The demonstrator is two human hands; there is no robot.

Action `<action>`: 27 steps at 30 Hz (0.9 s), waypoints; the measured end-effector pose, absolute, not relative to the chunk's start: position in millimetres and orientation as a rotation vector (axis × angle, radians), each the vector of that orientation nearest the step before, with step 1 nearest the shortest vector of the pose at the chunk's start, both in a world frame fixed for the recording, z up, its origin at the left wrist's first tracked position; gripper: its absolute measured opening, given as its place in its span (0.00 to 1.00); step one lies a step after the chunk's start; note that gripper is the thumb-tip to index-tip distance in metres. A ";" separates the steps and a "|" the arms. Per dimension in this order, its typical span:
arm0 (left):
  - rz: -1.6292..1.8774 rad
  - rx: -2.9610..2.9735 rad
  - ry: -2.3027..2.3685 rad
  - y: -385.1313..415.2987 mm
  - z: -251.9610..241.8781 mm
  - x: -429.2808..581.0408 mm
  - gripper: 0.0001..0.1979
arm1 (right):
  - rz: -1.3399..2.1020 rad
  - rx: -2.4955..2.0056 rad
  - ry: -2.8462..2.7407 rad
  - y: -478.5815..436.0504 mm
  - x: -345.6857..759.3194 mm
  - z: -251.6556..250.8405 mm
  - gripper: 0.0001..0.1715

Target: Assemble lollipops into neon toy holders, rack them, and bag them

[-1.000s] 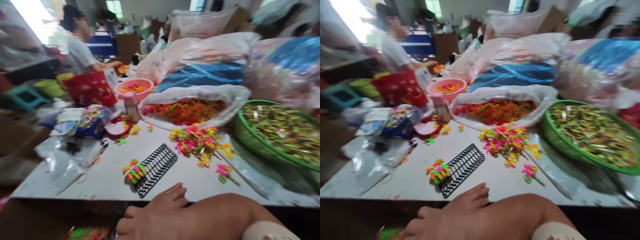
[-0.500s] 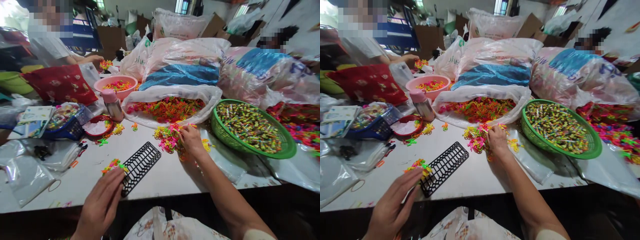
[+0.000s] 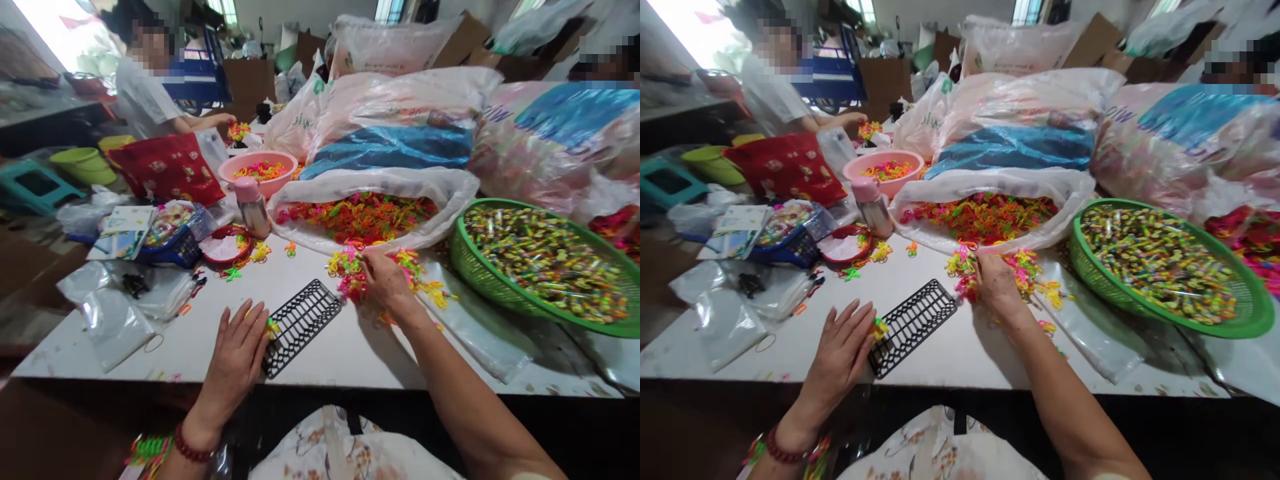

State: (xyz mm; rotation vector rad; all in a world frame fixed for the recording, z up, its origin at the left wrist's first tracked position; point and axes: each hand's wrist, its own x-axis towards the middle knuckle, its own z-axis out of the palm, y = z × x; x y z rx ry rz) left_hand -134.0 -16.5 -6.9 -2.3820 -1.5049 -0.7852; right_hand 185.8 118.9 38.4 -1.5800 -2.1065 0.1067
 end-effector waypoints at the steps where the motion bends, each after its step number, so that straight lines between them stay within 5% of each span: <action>1: -0.787 -2.385 -1.533 -17.3 -6.8 -134.1 0.25 | 0.249 -1.527 -2.065 114.9 175.6 34.8 0.13; 9: -0.794 -2.471 -1.663 -18.5 -9.8 -134.6 0.20 | 1.449 -1.024 -1.661 78.7 64.1 -23.4 0.13; 20: -1.021 -2.519 -1.563 -15.4 -13.8 -138.3 0.24 | 1.206 -0.991 -2.199 79.8 33.2 -33.9 0.06; 27: -0.998 -2.466 -1.630 -16.1 -3.7 -135.9 0.27 | 1.099 -0.904 -2.395 82.0 33.2 -33.9 0.11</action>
